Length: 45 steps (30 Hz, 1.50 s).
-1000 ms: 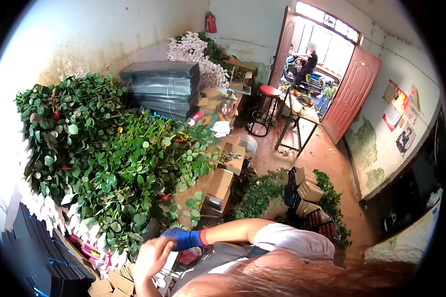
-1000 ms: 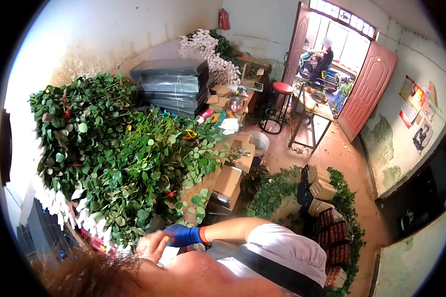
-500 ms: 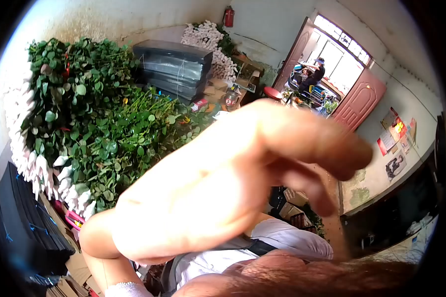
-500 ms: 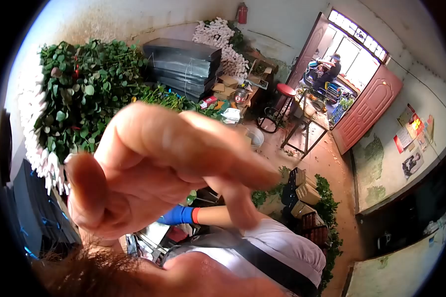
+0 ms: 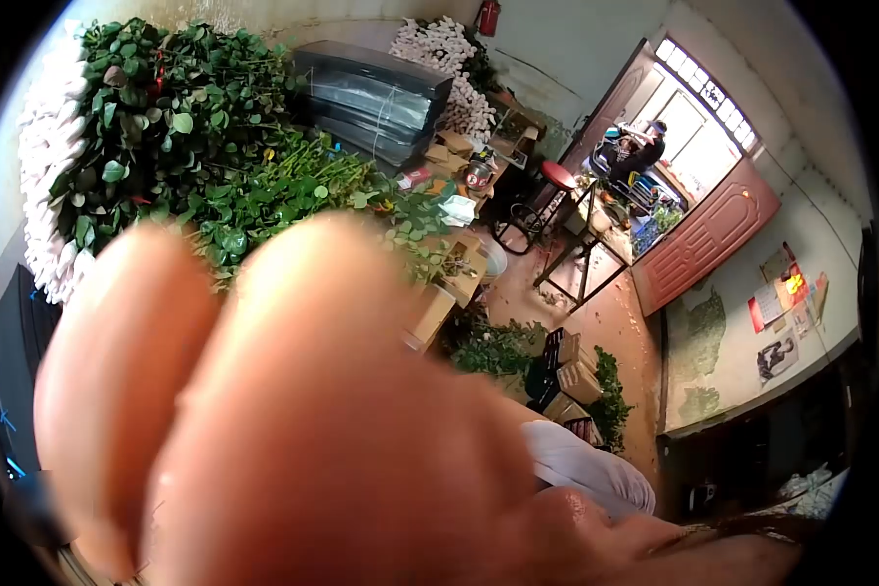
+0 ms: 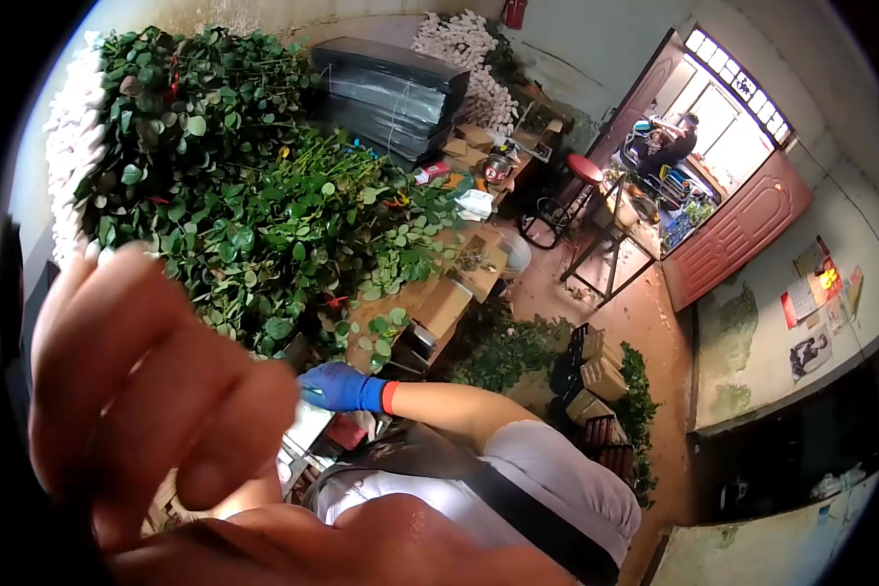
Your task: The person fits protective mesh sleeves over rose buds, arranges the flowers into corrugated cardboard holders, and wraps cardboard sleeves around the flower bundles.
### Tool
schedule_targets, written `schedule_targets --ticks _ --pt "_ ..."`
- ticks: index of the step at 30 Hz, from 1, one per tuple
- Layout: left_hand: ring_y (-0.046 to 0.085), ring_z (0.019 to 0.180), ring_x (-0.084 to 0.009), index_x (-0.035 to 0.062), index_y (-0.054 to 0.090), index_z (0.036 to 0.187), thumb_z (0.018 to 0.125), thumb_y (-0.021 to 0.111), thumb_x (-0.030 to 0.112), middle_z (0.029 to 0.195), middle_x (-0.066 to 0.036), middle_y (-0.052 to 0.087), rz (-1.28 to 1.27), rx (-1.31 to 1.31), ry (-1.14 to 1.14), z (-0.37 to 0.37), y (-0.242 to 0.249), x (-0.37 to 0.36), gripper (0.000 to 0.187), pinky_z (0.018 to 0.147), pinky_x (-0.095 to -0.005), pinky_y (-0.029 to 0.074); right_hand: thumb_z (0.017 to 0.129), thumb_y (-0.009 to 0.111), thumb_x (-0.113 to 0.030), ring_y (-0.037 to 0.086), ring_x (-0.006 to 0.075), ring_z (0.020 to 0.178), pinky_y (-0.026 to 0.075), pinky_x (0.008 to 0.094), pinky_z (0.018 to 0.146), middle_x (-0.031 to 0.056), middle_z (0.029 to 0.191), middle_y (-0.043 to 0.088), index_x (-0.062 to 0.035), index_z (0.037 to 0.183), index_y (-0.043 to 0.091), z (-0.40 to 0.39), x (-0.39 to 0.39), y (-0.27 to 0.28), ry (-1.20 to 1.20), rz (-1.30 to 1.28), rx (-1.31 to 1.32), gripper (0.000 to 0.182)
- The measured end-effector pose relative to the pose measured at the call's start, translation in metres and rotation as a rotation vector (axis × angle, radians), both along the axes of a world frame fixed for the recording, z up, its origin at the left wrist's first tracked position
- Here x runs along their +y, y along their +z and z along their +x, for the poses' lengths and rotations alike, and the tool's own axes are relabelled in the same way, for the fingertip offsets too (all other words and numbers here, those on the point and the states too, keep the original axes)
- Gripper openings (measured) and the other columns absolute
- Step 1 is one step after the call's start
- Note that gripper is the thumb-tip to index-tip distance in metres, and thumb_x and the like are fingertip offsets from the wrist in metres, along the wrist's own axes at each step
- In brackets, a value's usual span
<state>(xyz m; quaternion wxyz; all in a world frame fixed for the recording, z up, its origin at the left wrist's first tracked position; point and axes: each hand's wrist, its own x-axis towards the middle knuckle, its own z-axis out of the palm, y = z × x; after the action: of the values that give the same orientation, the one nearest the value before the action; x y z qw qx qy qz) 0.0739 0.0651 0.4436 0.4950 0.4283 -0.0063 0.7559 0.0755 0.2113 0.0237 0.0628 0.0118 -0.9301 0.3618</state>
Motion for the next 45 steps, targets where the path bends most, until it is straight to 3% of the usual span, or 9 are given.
schedule_targets --ticks 3,9,12,19,27,28,37,43,45 --pt "0.055 0.056 -0.0144 0.0105 0.053 0.074 0.098 0.044 0.008 0.068 -0.002 0.056 -0.092 -0.410 0.150 -0.005 -0.014 -0.035 0.026 0.063 -0.0323 0.040 0.097 0.055 -0.035 0.066 0.0375 0.097 0.052 0.0463 0.085 0.0146 0.108 0.070 -0.0122 0.120 0.067 -0.003 -0.001 -0.005 -0.002 -0.012 0.049 0.034" --pt "0.062 0.057 -0.0201 0.0100 0.058 0.071 0.099 0.051 0.030 0.080 -0.013 0.073 0.558 0.283 -0.184 -0.085 -0.092 0.045 0.035 0.064 -0.0336 0.041 0.097 0.053 -0.036 0.066 0.0379 0.097 0.052 0.0468 0.085 0.0159 0.108 0.071 -0.0142 0.122 0.067 0.003 -0.001 0.029 0.007 -0.002 0.000 0.036" --pt "0.048 0.060 -0.0121 0.0102 0.048 0.081 0.098 0.061 0.034 0.076 -0.008 0.055 -0.067 0.354 0.258 -0.054 -0.073 0.045 0.032 0.057 -0.0267 0.043 0.097 0.053 -0.037 0.066 0.0380 0.097 0.052 0.0476 0.086 0.0162 0.108 0.070 -0.0144 0.122 0.067 -0.004 0.001 0.000 0.015 0.040 0.044 0.037" --pt "0.054 0.052 -0.0134 0.0039 0.060 0.068 0.072 0.084 0.017 0.060 -0.003 0.057 -0.117 0.622 0.246 -0.006 -0.010 0.029 0.027 0.049 -0.0340 0.041 0.096 0.055 -0.033 0.067 0.0365 0.099 0.052 0.0454 0.086 0.0169 0.109 0.071 -0.0112 0.120 0.067 0.002 0.001 -0.013 0.103 -0.023 0.052 0.035" --pt "0.062 0.066 -0.0332 0.0052 0.065 0.068 0.066 0.070 0.019 0.067 -0.011 0.062 0.357 0.917 0.915 0.008 -0.086 0.041 0.015 0.058 -0.0448 0.048 0.095 0.057 -0.029 0.068 0.0347 0.101 0.053 0.0425 0.086 0.0173 0.110 0.071 -0.0070 0.116 0.068 0.007 0.004 -0.003 0.074 -0.091 -0.017 0.033" --pt "0.061 0.068 -0.0340 0.0049 0.060 0.073 0.074 0.081 0.047 0.073 -0.010 0.059 0.370 1.024 0.908 -0.007 -0.099 0.035 0.047 0.053 -0.0405 0.044 0.095 0.058 -0.029 0.068 0.0344 0.102 0.053 0.0422 0.086 0.0174 0.110 0.071 -0.0065 0.116 0.068 0.008 0.004 -0.002 0.076 -0.092 -0.013 0.032" --pt "0.050 0.054 -0.0147 0.0080 0.058 0.061 0.077 0.082 0.032 0.064 -0.002 0.055 0.458 0.544 1.660 -0.063 -0.077 -0.126 0.037 0.047 -0.0278 0.030 0.093 0.062 -0.029 0.068 0.0335 0.105 0.052 0.0376 0.092 0.0184 0.113 0.070 -0.0034 0.117 0.068 -0.012 0.008 -0.008 0.085 -0.085 -0.185 0.036" --pt "0.056 0.068 -0.0167 0.0117 0.059 0.076 0.085 0.070 0.051 0.077 -0.002 0.060 0.315 1.438 2.378 -0.091 -0.165 -0.198 0.042 0.069 -0.0317 0.044 0.098 0.060 -0.019 0.069 0.0207 0.102 0.052 0.0315 0.090 0.0136 0.112 0.073 -0.0002 0.123 0.065 -0.015 0.010 -0.014 0.108 -0.128 -0.137 0.032" --pt "0.060 0.075 -0.0199 0.0119 0.060 0.074 0.078 0.071 0.031 0.080 -0.003 0.062 -0.146 1.660 2.466 -0.129 -0.189 -0.228 0.022 0.071 -0.0356 0.048 0.097 0.060 -0.018 0.069 0.0200 0.102 0.052 0.0314 0.090 0.0131 0.112 0.073 -0.0001 0.122 0.066 -0.012 0.004 0.000 0.100 -0.135 -0.136 0.031"
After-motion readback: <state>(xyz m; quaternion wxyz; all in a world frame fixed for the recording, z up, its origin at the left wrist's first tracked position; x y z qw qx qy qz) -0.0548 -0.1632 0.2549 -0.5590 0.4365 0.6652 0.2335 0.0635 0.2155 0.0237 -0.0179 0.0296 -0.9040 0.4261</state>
